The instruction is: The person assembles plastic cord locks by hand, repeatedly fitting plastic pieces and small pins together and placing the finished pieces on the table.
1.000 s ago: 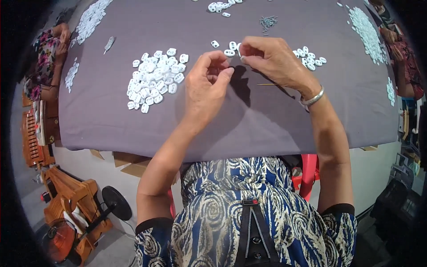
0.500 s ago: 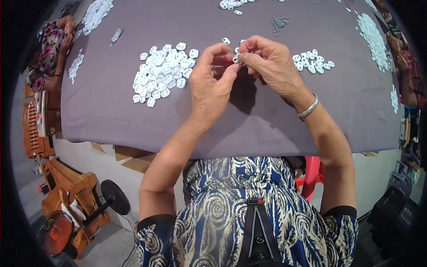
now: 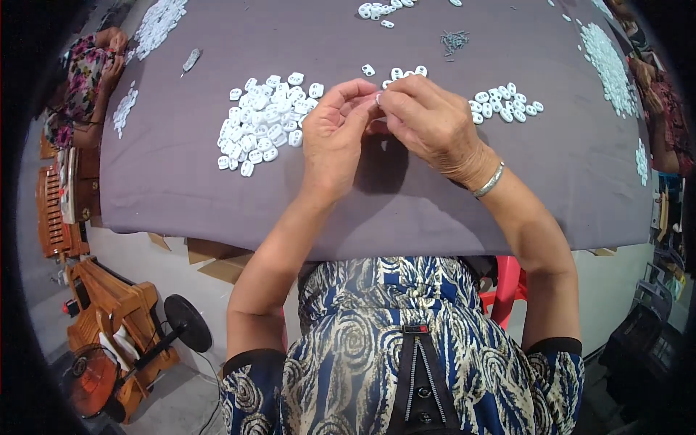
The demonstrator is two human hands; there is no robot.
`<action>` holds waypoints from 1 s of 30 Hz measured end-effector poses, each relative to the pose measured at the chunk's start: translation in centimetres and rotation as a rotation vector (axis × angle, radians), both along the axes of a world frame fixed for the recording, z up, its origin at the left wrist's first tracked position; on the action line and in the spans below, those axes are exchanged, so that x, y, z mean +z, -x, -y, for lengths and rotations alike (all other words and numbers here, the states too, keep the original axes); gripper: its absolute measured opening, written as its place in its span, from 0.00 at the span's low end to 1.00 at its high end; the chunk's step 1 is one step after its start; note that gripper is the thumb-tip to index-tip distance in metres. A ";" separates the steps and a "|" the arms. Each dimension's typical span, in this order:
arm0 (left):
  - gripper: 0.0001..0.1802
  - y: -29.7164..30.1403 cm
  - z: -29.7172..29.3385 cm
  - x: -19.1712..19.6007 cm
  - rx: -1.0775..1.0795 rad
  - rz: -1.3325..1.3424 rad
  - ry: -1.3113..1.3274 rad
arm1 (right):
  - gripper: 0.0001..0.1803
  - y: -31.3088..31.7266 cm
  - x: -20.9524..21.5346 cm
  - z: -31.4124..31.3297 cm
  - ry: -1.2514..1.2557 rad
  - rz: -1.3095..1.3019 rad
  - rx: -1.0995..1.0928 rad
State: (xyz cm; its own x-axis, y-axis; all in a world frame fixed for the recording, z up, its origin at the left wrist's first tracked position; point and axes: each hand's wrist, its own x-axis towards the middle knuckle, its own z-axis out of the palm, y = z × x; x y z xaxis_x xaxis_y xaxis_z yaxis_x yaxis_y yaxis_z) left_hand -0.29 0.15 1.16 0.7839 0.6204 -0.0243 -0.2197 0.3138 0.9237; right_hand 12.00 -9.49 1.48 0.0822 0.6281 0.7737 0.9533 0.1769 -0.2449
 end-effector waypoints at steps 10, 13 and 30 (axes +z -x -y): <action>0.13 -0.1 -0.3 -0.2 0.023 0.002 -0.070 | 0.09 -0.3 0.6 0.2 0.146 -0.308 0.079; 0.14 0.0 -0.3 -0.1 0.037 -0.029 -0.160 | 0.10 -1.0 1.5 0.5 0.240 -0.491 0.116; 0.18 0.3 0.2 0.5 0.009 -0.049 -0.229 | 0.06 -0.5 0.9 0.6 0.311 -0.660 0.094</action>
State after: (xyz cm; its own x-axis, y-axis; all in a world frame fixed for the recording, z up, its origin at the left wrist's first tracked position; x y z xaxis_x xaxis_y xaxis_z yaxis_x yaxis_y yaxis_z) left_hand -0.63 -0.02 1.64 0.7796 0.6212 0.0798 -0.1747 0.0934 0.9802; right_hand 12.48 -10.12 2.36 0.4041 0.8380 0.3666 0.5740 0.0798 -0.8150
